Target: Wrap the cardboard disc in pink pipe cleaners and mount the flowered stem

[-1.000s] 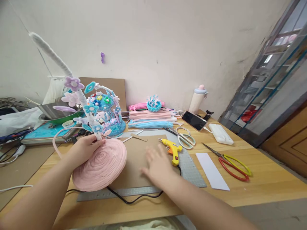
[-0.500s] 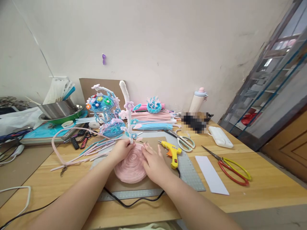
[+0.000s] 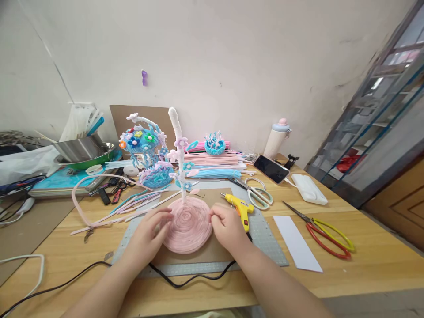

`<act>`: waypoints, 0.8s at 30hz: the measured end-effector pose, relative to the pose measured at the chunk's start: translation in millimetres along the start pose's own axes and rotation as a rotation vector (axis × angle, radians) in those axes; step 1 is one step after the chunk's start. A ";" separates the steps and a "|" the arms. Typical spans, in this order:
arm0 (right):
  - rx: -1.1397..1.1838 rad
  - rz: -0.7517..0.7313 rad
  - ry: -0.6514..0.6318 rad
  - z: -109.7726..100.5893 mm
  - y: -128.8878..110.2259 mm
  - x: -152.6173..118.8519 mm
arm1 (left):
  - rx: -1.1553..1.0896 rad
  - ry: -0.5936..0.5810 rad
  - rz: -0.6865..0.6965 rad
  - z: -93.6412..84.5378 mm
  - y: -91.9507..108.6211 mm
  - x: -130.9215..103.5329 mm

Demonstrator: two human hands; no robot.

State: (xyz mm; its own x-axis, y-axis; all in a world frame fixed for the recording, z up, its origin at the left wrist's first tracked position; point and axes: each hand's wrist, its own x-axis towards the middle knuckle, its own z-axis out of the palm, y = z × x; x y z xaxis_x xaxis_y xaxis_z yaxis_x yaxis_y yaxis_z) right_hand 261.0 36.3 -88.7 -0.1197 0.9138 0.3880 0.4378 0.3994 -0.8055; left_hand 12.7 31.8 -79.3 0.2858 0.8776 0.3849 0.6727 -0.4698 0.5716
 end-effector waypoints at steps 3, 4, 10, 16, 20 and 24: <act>0.142 0.056 0.002 -8.7 -2.3 -1.1 | -0.037 0.016 0.045 1.9 1.6 -6.0; 0.200 0.077 -0.020 -9.7 -4.2 -1.8 | -0.051 0.026 0.060 1.5 2.2 -6.5; 0.606 0.244 -0.312 6.0 -33.9 -18.1 | -0.167 0.141 0.096 -1.1 30.6 -18.2; 1.355 0.625 -0.603 35.7 -65.9 -53.6 | -0.491 0.247 0.144 3.8 67.7 -43.1; 1.381 0.640 -0.568 48.7 -69.8 -65.0 | -0.597 0.195 0.103 5.5 70.5 -48.7; 1.312 0.566 -0.531 54.2 -66.9 -67.4 | -0.659 0.187 0.022 6.9 68.8 -47.3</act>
State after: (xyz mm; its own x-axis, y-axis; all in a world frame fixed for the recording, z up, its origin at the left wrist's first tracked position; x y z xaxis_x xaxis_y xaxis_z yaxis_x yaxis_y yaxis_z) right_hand 191.5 -48.1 -85.3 -0.6348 0.7696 -0.0688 -0.5062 -0.4814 -0.7156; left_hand 50.1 -41.3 -63.2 0.1318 0.8636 0.4866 0.0957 -0.4997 0.8609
